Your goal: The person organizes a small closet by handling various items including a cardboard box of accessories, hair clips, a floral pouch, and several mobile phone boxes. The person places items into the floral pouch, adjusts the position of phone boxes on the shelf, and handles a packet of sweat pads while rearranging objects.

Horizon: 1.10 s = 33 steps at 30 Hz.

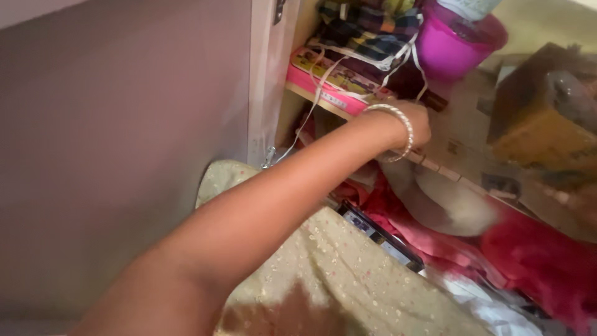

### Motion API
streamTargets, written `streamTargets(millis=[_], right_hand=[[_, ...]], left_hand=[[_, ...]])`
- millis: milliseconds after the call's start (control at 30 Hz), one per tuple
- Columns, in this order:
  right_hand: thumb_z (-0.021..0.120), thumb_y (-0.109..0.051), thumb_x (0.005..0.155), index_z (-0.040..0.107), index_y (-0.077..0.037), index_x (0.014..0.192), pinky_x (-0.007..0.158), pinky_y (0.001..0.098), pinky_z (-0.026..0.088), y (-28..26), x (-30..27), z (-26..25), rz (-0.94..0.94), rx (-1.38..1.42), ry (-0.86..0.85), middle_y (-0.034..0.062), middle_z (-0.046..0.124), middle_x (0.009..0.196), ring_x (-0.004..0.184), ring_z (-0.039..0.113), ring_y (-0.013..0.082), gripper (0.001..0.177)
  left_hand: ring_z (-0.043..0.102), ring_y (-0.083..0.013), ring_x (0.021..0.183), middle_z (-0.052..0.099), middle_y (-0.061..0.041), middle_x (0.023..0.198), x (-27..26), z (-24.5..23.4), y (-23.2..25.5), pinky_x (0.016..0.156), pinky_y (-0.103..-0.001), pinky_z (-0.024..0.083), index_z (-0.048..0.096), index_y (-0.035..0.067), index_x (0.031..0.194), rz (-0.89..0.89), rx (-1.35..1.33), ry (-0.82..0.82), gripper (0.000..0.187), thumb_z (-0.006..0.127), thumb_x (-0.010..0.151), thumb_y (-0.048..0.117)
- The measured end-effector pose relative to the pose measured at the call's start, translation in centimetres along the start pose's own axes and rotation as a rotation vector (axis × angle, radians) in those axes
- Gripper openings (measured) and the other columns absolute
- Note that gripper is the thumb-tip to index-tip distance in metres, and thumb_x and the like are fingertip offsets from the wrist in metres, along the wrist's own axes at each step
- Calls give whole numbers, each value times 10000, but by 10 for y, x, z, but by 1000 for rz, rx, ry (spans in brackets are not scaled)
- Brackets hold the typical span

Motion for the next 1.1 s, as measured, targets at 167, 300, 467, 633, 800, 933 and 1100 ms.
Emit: streamTargets(millis=[167, 300, 467, 633, 800, 933, 1100], right_hand=[[531, -323, 995, 437, 33, 1498, 1051, 562, 438, -4, 24, 12, 11, -32, -33, 275, 565, 1440, 1266, 576, 420, 624], [513, -336, 1000, 442, 14, 1498, 1050, 552, 447, -9, 51, 17, 4, -45, -16, 264, 565, 1435, 1254, 579, 411, 613], [491, -352, 1007, 448, -10, 1498, 1048, 541, 459, -16, 77, 8, 2, -60, 13, 250, 565, 1429, 1240, 583, 401, 600], [469, -368, 1014, 454, -34, 1498, 1046, 529, 471, -26, 84, -14, -25, -67, 105, 236, 565, 1422, 1226, 586, 390, 588], [446, -384, 1021, 460, -58, 1498, 1044, 518, 483, -38, 84, -29, -49, -94, 178, 222, 565, 1416, 1212, 590, 380, 578], [417, -352, 998, 468, -93, 1475, 1056, 507, 508, -43, 96, -39, -45, -124, 369, 208, 577, 1383, 1197, 606, 370, 545], [391, -280, 988, 482, -99, 1391, 1022, 589, 500, -40, 116, -54, -123, -119, 338, 142, 603, 1337, 1173, 616, 349, 451]], left_hand=[[423, -336, 1395, 490, -122, 1481, 14, 10, 0, 1147, -515, 295, 577, 143, 1385, 22, 317, 125, 601, 628, 843, 398], [229, -330, 1534, 347, -97, 1614, 80, 40, -8, 1257, -543, 112, 523, 182, 1460, 21, 271, 268, 571, 501, 969, 472], [294, -356, 1463, 369, -91, 1572, 127, 69, -8, 1179, -636, 164, 457, 231, 1480, 180, 326, 417, 540, 441, 959, 372], [367, -382, 1450, 428, -99, 1555, 127, 71, -1, 1177, -634, 182, 439, 308, 1477, 203, 507, 290, 508, 445, 981, 416], [609, -374, 1224, 634, -144, 1303, 148, 73, -7, 1158, -684, 214, 337, 193, 1651, 111, 489, 611, 655, 441, 1004, 196], [632, -370, 1174, 639, -118, 1264, 138, 63, -3, 1150, -681, 223, 452, 183, 1503, 123, 486, 781, 571, 466, 934, 230], [675, -296, 1134, 645, -53, 1284, 118, 36, 0, 1171, -658, 268, 589, 272, 1284, 236, 266, 916, 392, 535, 899, 224]])
Point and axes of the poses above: each hand's wrist, its own x-axis towards the middle knuckle, its own z-axis out of the palm, y = z × x, the point moved 1 cm from there along x, towards the middle knuckle
